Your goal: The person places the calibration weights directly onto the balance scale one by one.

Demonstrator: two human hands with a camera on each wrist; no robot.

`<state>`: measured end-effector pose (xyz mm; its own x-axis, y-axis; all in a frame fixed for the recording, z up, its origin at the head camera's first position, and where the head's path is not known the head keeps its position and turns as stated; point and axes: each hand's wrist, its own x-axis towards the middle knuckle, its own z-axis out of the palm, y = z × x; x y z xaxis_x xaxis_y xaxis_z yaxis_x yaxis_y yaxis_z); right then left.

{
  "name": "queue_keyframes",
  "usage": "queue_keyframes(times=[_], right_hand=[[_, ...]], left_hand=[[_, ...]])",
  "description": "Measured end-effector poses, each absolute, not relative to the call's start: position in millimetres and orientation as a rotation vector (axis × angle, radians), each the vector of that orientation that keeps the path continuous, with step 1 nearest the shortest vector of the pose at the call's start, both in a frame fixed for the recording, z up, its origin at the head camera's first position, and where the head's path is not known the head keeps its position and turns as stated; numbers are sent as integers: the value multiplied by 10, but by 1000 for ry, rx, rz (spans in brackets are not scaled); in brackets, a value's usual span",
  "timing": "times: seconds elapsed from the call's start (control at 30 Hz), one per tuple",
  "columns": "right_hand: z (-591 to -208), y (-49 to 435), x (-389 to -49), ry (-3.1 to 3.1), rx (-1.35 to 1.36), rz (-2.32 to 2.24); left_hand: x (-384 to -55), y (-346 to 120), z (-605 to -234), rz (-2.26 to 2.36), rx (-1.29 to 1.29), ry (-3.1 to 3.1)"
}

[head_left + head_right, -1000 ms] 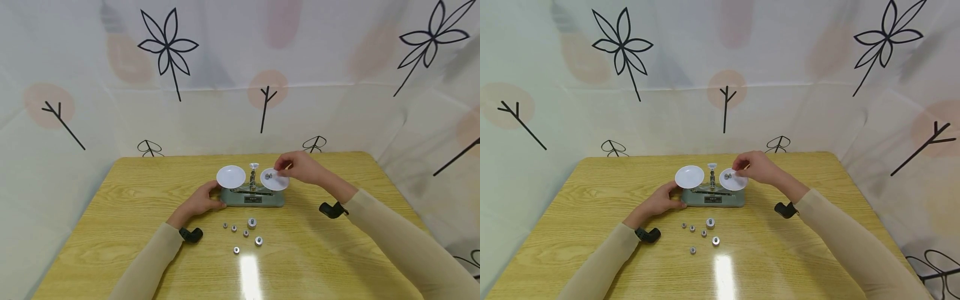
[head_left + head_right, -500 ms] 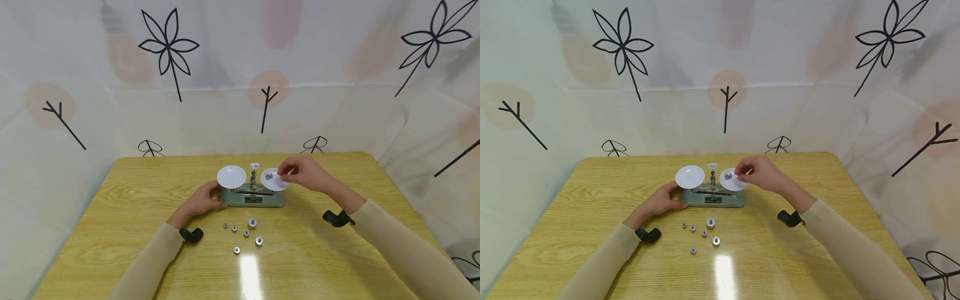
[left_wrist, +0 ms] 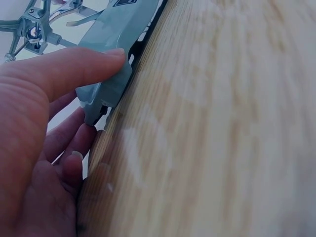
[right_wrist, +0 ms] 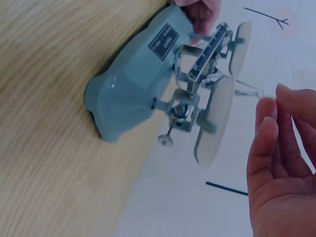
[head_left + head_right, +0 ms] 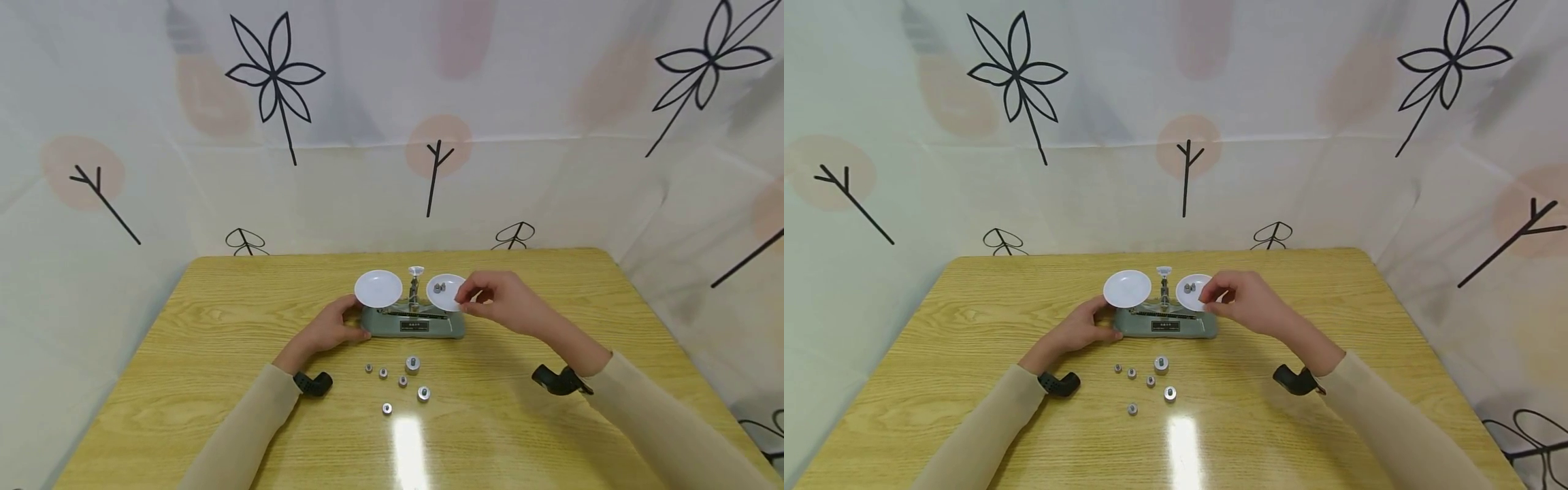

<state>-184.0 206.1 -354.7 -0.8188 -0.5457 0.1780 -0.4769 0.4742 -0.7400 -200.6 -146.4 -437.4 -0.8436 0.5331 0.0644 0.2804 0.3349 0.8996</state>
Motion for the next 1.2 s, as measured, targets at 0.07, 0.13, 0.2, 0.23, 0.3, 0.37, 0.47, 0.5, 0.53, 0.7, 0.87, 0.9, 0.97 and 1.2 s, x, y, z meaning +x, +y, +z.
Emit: queue_keyframes(times=[0.07,0.13,0.2,0.23,0.3,0.37,0.47,0.5,0.53,0.7,0.87,0.9,0.97,1.2], right_hand=[[-3559,2059,-1782,2607,-940,-1302],[-3580,2057,-1725,2592,-968,-1324],[-3608,2050,-1670,2574,-1007,-1348],[-3628,2045,-1646,2567,-1026,-1358],[-3684,2031,-1610,2555,-1057,-1374],[-3750,2009,-1580,2542,-1084,-1388],[-3857,1965,-1538,2502,-1107,-1411],[-3889,1948,-1523,2489,-1111,-1418],[-3921,1935,-1507,2476,-1112,-1424],[-4066,1874,-1444,2434,-1085,-1441],[-4199,1819,-1404,2398,-1034,-1437],[-4224,1807,-1398,2392,-1028,-1433],[-4268,1781,-1385,2372,-1013,-1425],[-4368,1691,-1352,2297,-1025,-1430]], left_hand=[[-2004,-1462,-4374,1515,738,2356],[-2003,-1459,-4375,1514,743,2358],[-2003,-1457,-4374,1515,748,2356],[-2004,-1458,-4374,1511,746,2358],[-2009,-1458,-4377,1510,745,2357],[-2013,-1460,-4384,1510,744,2358],[-2070,-1475,-4498,1507,730,2373],[-2092,-1481,-4541,1505,727,2380],[-2112,-1486,-4584,1503,723,2388],[-2168,-1505,-4703,1500,714,2403],[-2164,-1516,-4692,1508,734,2401],[-2166,-1518,-4689,1506,737,2402],[-2168,-1520,-4682,1499,742,2403],[-2185,-1523,-4692,1479,744,2409]])
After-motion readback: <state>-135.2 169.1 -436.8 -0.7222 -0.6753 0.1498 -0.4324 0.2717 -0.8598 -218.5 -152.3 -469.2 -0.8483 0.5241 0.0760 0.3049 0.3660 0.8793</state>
